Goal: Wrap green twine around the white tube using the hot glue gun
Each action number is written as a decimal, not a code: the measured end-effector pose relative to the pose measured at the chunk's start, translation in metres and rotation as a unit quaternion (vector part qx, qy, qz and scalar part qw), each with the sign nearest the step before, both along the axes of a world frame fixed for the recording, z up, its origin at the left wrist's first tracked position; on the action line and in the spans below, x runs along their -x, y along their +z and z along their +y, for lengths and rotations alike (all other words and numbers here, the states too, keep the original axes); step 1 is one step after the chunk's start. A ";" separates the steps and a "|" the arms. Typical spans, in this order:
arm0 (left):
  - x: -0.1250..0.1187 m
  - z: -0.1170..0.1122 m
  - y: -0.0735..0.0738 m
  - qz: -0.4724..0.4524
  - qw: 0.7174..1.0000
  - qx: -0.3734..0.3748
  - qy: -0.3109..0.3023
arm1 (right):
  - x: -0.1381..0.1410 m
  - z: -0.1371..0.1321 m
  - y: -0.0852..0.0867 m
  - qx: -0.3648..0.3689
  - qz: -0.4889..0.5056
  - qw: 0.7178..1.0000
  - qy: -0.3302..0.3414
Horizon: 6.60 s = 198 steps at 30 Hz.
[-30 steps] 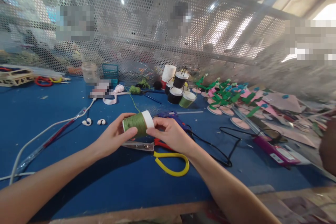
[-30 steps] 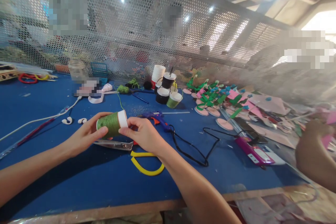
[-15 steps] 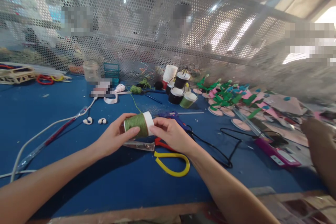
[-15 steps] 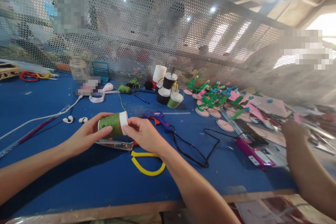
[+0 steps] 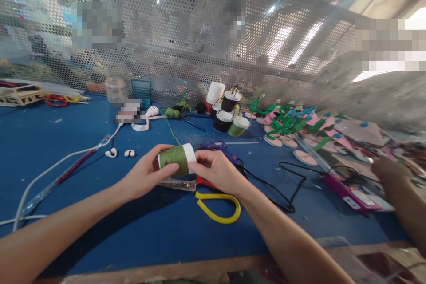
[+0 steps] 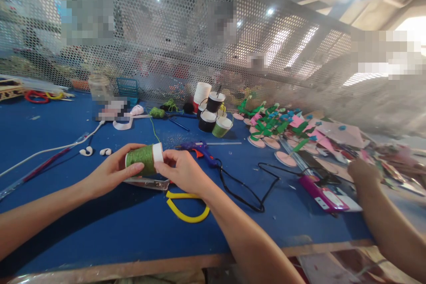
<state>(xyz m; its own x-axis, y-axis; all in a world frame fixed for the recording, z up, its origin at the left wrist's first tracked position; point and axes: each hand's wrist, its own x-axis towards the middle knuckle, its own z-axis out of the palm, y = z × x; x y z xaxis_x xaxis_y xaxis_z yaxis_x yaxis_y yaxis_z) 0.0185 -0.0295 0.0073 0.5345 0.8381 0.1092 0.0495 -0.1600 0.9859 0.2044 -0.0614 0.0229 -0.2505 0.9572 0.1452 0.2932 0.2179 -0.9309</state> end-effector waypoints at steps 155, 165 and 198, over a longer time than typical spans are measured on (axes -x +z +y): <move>0.016 0.018 0.000 0.229 0.881 -0.409 0.068 | -0.037 -0.026 0.004 -0.124 -0.241 0.949 -0.161; 0.015 0.019 -0.002 0.211 0.871 -0.441 0.052 | -0.036 -0.024 0.006 -0.131 -0.232 0.946 -0.183; 0.019 0.021 -0.010 0.219 0.832 -0.509 0.021 | -0.040 -0.024 0.009 -0.101 -0.253 0.941 -0.200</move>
<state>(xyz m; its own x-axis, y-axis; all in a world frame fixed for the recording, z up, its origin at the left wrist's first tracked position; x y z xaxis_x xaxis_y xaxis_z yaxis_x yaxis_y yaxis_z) -0.0003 -0.0082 -0.0022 0.6834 0.4489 0.5758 0.3948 -0.8906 0.2258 0.2441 -0.0854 0.0320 0.0379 0.9551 0.2938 0.7837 0.1539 -0.6017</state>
